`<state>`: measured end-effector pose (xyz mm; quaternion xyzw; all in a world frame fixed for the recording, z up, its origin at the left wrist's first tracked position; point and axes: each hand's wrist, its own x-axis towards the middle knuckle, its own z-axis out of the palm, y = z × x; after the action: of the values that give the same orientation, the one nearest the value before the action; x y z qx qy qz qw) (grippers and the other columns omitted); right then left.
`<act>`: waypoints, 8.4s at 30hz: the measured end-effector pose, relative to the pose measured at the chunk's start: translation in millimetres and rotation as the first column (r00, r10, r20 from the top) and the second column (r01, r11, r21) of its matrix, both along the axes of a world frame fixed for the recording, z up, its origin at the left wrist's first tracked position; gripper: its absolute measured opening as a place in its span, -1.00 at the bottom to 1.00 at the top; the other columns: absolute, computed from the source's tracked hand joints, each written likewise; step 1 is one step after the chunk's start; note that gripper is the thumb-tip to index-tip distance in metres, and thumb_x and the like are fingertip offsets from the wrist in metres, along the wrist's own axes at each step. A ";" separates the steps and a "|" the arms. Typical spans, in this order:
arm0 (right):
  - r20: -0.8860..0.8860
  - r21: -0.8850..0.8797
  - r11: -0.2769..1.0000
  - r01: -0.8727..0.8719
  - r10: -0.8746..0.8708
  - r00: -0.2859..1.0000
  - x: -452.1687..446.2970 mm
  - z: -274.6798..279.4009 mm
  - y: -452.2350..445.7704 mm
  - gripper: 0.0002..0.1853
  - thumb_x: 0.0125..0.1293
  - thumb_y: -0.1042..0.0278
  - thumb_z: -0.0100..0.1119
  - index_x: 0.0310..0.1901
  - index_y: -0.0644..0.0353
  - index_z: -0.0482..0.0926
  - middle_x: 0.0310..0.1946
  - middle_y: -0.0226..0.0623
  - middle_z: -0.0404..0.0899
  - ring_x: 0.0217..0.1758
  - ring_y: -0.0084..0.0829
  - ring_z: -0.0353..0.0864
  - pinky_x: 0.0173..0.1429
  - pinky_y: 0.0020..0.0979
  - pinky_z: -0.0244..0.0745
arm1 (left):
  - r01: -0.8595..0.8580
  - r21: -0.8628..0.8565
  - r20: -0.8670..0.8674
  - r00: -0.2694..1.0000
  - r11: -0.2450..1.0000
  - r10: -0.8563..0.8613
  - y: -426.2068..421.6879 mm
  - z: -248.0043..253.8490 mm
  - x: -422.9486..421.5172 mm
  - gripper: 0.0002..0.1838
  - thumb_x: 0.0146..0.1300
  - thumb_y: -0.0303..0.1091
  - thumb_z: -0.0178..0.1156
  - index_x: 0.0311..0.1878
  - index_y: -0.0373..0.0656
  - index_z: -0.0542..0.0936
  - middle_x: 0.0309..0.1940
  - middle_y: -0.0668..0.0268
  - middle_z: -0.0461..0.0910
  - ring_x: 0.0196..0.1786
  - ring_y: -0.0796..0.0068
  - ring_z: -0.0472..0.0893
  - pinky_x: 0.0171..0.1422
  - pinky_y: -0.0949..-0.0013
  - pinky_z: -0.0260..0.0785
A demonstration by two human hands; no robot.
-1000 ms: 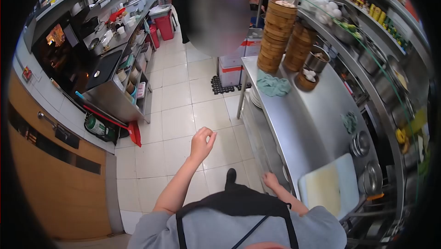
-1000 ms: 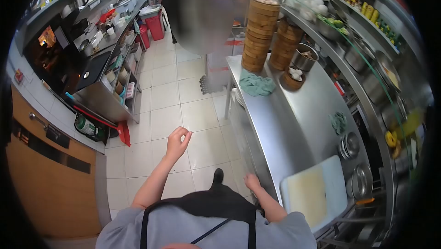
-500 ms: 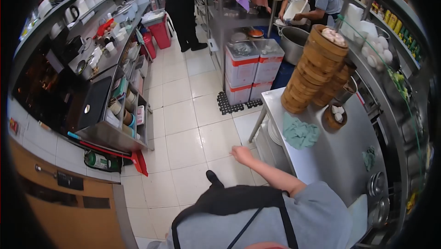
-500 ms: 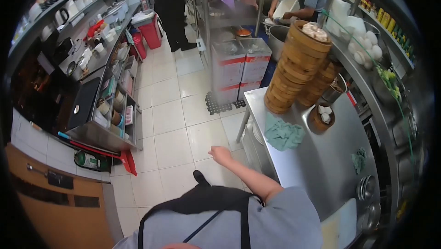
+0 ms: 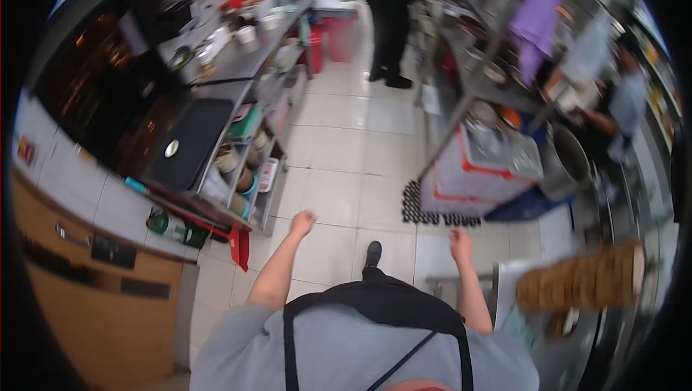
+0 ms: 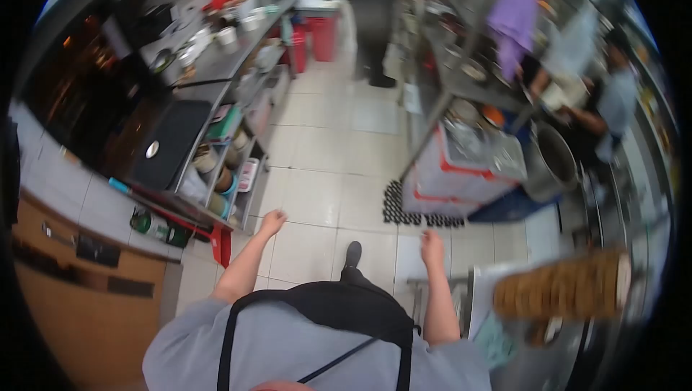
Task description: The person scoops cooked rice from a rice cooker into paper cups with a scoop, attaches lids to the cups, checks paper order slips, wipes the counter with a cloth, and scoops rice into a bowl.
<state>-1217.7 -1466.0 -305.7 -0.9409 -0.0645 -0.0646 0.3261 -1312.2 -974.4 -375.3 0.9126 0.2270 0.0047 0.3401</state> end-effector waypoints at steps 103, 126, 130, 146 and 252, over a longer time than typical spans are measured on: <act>0.272 0.476 -0.073 -0.876 0.960 0.068 901.3 178.3 1306.7 -0.67 0.13 0.47 0.02 -0.03 0.22 0.44 -0.18 -0.11 0.51 -0.15 -0.19 0.52 -0.02 -0.30 0.39 | -0.716 -0.581 0.307 -0.633 -0.386 0.711 699.5 169.1 561.4 -0.55 0.15 -0.48 0.10 0.15 -0.10 0.35 0.10 0.16 0.34 0.17 0.39 0.30 0.24 0.19 0.12; 0.112 -0.416 0.121 -0.901 0.990 0.081 995.7 10.5 1193.7 -0.39 0.22 0.08 -0.10 0.24 0.24 0.14 0.22 0.12 0.11 0.34 0.02 0.01 0.25 0.17 -0.12 | -0.857 -0.389 0.516 -0.506 -0.338 0.691 623.4 202.9 603.9 -0.80 0.20 -0.44 0.06 -0.18 -0.33 0.55 -0.02 0.17 0.49 0.04 0.41 0.44 0.18 0.40 0.19; 0.224 -0.251 -0.461 -0.851 0.828 -0.515 871.8 3.9 1178.7 -0.52 0.00 0.43 0.02 0.05 0.20 0.36 0.10 -0.04 0.31 0.24 -0.08 0.22 0.22 -0.01 0.14 | -0.847 -0.407 0.434 -0.508 -0.341 0.744 597.1 176.4 604.7 -0.81 0.22 -0.43 0.05 -0.20 -0.34 0.56 -0.12 0.16 0.54 -0.02 0.43 0.47 0.16 0.42 0.21; -0.151 0.232 -0.861 -0.452 0.427 -0.891 754.1 54.6 1305.6 -0.58 -0.15 0.69 -0.03 -0.18 0.15 0.59 -0.05 -0.16 0.48 0.00 -0.18 0.44 0.11 -0.35 0.32 | -0.729 -0.424 0.365 -0.681 -0.538 0.635 483.6 180.0 563.0 -0.79 0.24 -0.34 0.05 -0.20 -0.26 0.56 -0.26 0.30 0.57 -0.15 0.54 0.51 -0.02 0.45 0.31; 0.194 -0.080 0.749 -0.658 0.659 0.726 1623.9 -68.8 1285.8 -0.55 0.11 0.47 -0.18 0.10 0.18 0.38 -0.01 0.01 0.42 0.08 -0.05 0.36 0.17 -0.19 0.23 | -0.951 0.159 0.529 0.310 0.266 0.790 850.8 248.2 980.1 -0.84 0.02 -0.46 0.20 -0.27 -0.20 0.57 -0.11 0.08 0.49 0.01 0.12 0.44 0.11 0.23 0.26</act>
<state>406.2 -180.2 -374.5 -0.8454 -0.4280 -0.0432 0.3165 -332.1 -123.7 -127.2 0.6580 0.6274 0.4062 0.0919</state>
